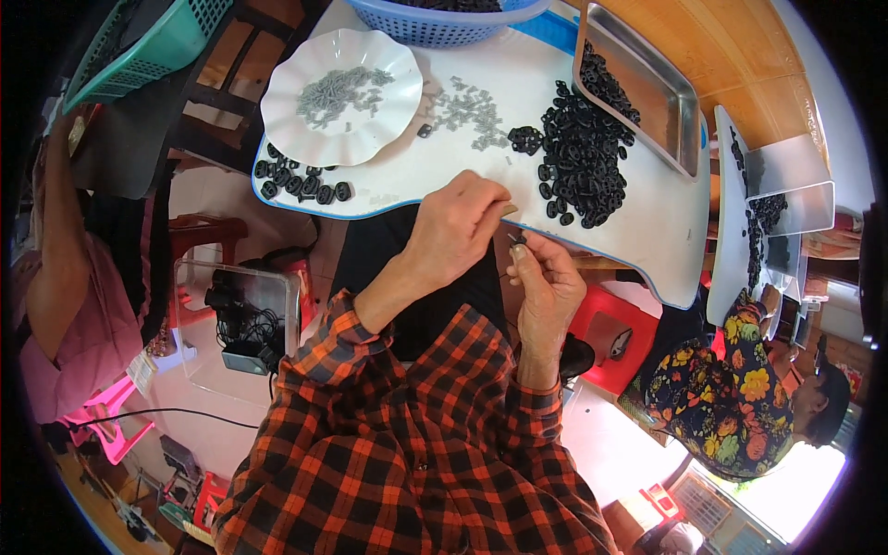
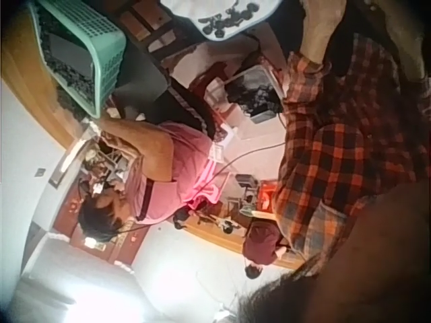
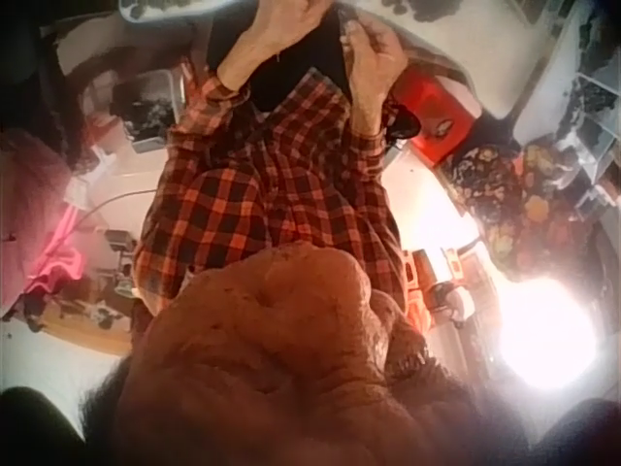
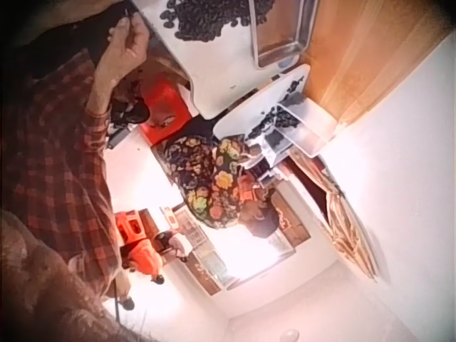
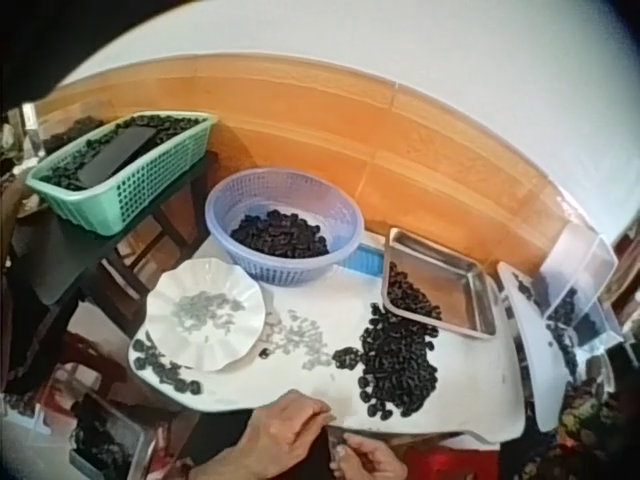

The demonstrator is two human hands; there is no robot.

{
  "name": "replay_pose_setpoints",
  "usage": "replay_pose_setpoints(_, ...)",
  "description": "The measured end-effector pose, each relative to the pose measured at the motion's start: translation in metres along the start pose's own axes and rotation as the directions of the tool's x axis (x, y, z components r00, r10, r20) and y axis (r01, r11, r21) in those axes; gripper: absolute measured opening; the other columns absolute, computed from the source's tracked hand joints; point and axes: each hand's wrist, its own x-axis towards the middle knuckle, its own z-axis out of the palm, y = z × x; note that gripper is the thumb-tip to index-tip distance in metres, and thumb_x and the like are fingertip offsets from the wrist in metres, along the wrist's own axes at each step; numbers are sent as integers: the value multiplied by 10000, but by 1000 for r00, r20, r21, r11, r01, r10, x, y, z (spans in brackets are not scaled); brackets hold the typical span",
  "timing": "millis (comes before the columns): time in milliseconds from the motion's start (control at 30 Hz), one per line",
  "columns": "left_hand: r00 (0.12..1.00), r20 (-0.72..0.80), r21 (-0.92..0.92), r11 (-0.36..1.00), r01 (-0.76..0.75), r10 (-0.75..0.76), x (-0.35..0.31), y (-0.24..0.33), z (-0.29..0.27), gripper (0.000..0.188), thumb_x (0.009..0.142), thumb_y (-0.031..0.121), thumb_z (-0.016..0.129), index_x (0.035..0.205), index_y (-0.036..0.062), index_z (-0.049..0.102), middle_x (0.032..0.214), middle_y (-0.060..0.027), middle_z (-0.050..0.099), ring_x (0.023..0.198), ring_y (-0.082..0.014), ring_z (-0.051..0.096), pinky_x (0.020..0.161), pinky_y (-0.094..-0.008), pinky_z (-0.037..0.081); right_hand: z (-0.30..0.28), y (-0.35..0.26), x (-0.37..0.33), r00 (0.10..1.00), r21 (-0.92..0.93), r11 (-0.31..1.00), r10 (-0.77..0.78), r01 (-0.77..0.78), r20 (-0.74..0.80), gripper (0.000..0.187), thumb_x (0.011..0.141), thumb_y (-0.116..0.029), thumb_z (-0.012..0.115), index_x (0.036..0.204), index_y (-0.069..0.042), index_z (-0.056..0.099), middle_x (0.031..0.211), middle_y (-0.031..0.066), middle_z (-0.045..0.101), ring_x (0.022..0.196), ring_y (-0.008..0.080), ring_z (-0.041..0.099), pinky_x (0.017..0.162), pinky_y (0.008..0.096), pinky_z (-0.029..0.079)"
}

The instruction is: The person assembles plastic cord locks by picking up small pins and fitting them into black plastic lock components by hand.

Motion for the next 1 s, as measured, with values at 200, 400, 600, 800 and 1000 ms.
replay_pose_setpoints(200, 973, 147, 275, 937, -215, 180, 34, 0, 28, 124, 768, 48, 636, 891, 52, 622, 795, -101, 545, 710, -279, 592, 571, -361, 477, -14, 7, -1, 1000, 23, 1000, 19, -19, 19, 202, 827, -27, 649, 1023, 19, 634, 792, 34, 638, 642, 70, 581, 562, 184, 465)
replay_pose_setpoints(400, 947, 311, 409, 889, -206, 77, 44, 1, 41, 131, 772, 143, 644, 877, 68, 619, 813, -103, 510, 799, -295, 572, 622, -391, 470, -18, 8, -1, 1000, 42, 999, 24, -23, -16, 193, 823, -38, 658, 1010, 3, 638, 779, 22, 639, 627, 60, 573, 538, 173, 442)
replay_pose_setpoints(600, 954, 297, 431, 884, -180, 49, 45, 0, 43, 143, 760, 163, 661, 831, 52, 605, 820, -106, 512, 811, -300, 574, 638, -404, 469, -18, 4, -1, 998, 31, 998, 50, -49, -30, 198, 816, 20, 638, 1013, 40, 626, 802, 56, 639, 618, 79, 570, 548, 181, 442)
replay_pose_setpoints(800, 951, 305, 446, 875, -190, 52, 43, -1, 42, 172, 742, 154, 679, 819, 37, 580, 819, -107, 509, 820, -303, 572, 643, -409, 468, -19, 8, -2, 999, 23, 999, 25, -24, -41, 183, 826, -39, 661, 1005, -12, 639, 763, 16, 637, 614, 48, 566, 509, 159, 420)
replay_pose_setpoints(1000, 962, 122, 172, 949, -264, 246, 28, -5, 27, 175, 737, 50, 693, 869, 17, 583, 837, -95, 578, 737, -239, 613, 599, -350, 495, -18, 0, -6, 998, 137, 991, 14, -4, -69, 156, 834, 2, 639, 989, 0, 624, 751, 20, 625, 614, 48, 558, 540, 155, 428)
